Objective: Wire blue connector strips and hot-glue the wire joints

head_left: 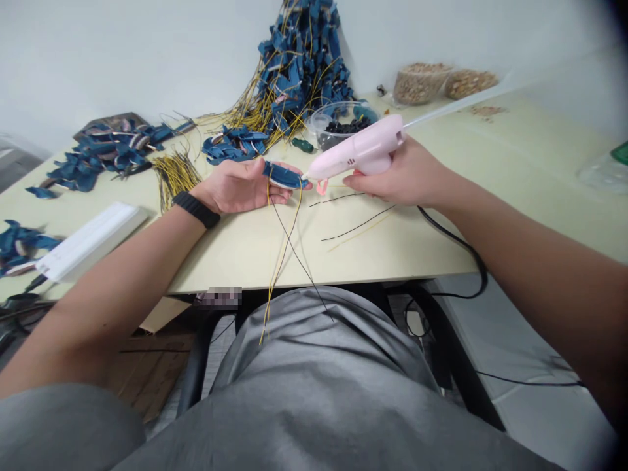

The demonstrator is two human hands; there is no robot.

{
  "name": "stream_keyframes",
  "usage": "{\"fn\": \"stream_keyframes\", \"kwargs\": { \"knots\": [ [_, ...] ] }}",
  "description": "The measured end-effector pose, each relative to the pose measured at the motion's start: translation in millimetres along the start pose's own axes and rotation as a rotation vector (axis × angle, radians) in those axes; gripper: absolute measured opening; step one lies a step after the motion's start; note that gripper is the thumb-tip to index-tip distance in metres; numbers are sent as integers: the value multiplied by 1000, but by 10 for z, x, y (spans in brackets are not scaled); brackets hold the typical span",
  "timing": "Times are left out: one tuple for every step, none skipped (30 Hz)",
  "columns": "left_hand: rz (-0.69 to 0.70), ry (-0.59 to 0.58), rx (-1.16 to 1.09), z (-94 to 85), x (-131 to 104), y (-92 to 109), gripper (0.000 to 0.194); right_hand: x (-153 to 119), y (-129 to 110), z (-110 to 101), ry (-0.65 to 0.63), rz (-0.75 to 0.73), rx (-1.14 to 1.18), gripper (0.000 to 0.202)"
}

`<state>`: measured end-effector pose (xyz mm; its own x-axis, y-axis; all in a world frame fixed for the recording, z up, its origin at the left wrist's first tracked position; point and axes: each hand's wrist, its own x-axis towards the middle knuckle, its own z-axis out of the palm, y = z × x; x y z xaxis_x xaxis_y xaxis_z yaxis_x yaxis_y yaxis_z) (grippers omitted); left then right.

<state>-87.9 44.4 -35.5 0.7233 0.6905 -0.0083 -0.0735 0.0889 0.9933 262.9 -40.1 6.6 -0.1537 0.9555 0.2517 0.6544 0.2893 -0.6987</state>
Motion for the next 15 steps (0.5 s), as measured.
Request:
{"fn": "stream_keyframes", "kwargs": {
  "knots": [
    [2, 8, 1, 3, -1, 0, 65, -3, -10, 0, -2, 2, 1, 26],
    [4, 5, -5, 6, -1, 0, 65, -6, -21, 0, -3, 4, 2, 27],
    [8, -9, -20, 10, -1, 1, 66, -8, -32, -1, -7, 6, 1, 27],
    [10, -27, -39, 13, -1, 3, 67, -10, -43, -1, -10, 11, -2, 28],
    [13, -45, -57, 16, -1, 6, 68, -12, -53, -2, -9, 20, -7, 29],
    [13, -56, -70, 19, 0, 8, 68, -13, -63, -2, -9, 31, -13, 29],
    [12, -62, -73, 21, 2, 11, 68, -14, -71, -1, -8, 41, -17, 30],
    [12, -60, -66, 23, 3, 13, 67, -15, -78, 0, -9, 46, -19, 31],
    [13, -52, -53, 26, 5, 15, 67, -15, -82, 1, -9, 48, -18, 31],
    [13, -44, -39, 29, 6, 16, 68, -16, -84, 3, -11, 46, -17, 31],
    [13, -36, -28, 33, 7, 17, 69, -17, -84, 5, -13, 40, -14, 31],
    [14, -30, -21, 37, 7, 17, 71, -17, -83, 7, -15, 32, -11, 31],
    [16, -26, -20, 41, 7, 16, 72, -17, -80, 9, -16, 26, -10, 31],
    [18, -24, -22, 44, 7, 16, 74, -16, -75, 10, -15, 22, -10, 31],
    [18, -28, -23, 45, 8, 16, 74, -14, -69, 12, -15, 20, -11, 31]
  ]
}}
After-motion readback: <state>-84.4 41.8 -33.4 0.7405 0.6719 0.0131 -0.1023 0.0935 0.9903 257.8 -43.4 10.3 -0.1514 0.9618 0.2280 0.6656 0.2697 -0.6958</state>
